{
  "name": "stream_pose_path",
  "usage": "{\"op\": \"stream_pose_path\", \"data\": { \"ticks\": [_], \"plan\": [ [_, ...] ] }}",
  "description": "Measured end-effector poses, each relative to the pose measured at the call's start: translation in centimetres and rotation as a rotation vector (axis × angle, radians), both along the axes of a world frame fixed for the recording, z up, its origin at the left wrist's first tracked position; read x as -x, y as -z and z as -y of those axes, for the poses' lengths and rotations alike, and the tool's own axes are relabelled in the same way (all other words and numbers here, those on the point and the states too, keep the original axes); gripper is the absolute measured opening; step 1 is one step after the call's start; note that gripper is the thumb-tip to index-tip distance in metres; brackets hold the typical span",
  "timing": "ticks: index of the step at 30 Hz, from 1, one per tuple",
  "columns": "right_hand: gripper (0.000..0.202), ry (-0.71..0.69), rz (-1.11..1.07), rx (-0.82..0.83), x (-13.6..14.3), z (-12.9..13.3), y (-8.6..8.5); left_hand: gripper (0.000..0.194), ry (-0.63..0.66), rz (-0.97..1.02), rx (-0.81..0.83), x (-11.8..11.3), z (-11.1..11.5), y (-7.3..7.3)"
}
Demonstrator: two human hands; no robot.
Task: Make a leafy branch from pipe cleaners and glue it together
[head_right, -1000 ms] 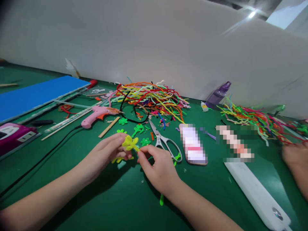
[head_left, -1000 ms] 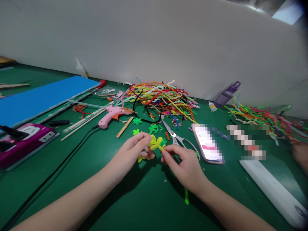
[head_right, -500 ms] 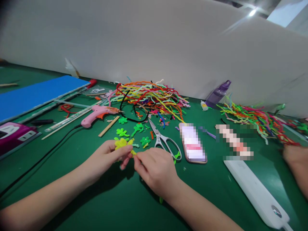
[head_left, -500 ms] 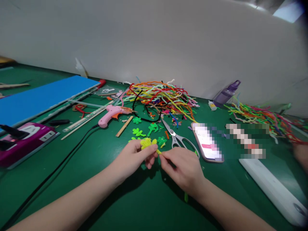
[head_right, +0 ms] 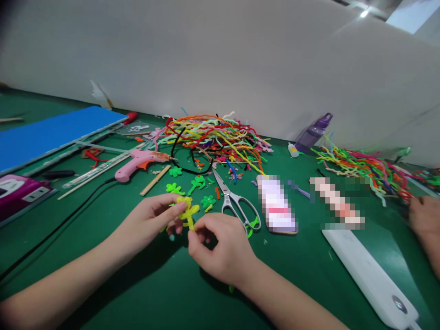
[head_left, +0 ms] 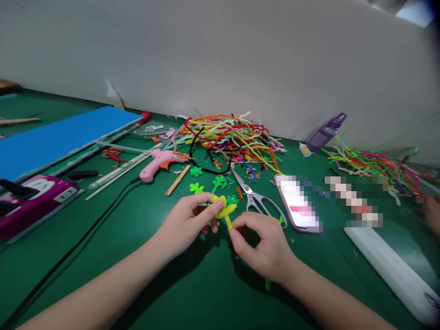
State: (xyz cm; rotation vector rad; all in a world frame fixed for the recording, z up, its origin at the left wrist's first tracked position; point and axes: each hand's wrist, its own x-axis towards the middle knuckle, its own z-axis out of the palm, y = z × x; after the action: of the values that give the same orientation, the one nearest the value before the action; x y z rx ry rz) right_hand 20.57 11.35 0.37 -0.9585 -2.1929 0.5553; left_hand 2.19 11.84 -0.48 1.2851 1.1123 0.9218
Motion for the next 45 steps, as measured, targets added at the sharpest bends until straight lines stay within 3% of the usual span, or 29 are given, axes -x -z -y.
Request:
{"op": "stream_pose_path", "data": {
  "ticks": [8, 13, 17, 24, 32, 36, 45],
  "plan": [
    [0.018, 0.005, -0.326, 0.748, 0.4, -0.6, 0.0, 0.027, 0.071, -0.022, -0.023, 0.2, -0.2, 0.0],
    [0.021, 0.031, -0.552, 0.940, 0.5, -1.0, 0.6, 0.029, 0.036, 0.127, 0.054, -0.2, -0.2, -0.1],
    [0.022, 0.062, -0.696, 0.977, 0.4, -1.0, 1.0, 0.020, 0.063, 0.107, 0.055, -0.5, -0.1, -0.2],
    [0.021, 0.069, -0.691, 0.913, 0.6, -0.9, 1.1, 0.021, 0.041, 0.046, -0.003, -0.4, 0.1, -0.1],
    [0.017, 0.067, -0.763, 0.868, 0.9, -0.4, 1.5, 0.025, 0.093, 0.179, 0.123, -0.5, 0.1, 0.0],
    [0.020, 0.083, -0.724, 0.892, 0.8, -0.5, 1.4, 0.026, 0.067, 0.190, 0.132, -0.7, 0.1, 0.2],
    [0.020, 0.076, -0.534, 0.881, 0.7, -0.8, 0.6, 0.022, -0.058, 0.083, -0.027, -0.5, 0.1, 0.0]
  ]
}}
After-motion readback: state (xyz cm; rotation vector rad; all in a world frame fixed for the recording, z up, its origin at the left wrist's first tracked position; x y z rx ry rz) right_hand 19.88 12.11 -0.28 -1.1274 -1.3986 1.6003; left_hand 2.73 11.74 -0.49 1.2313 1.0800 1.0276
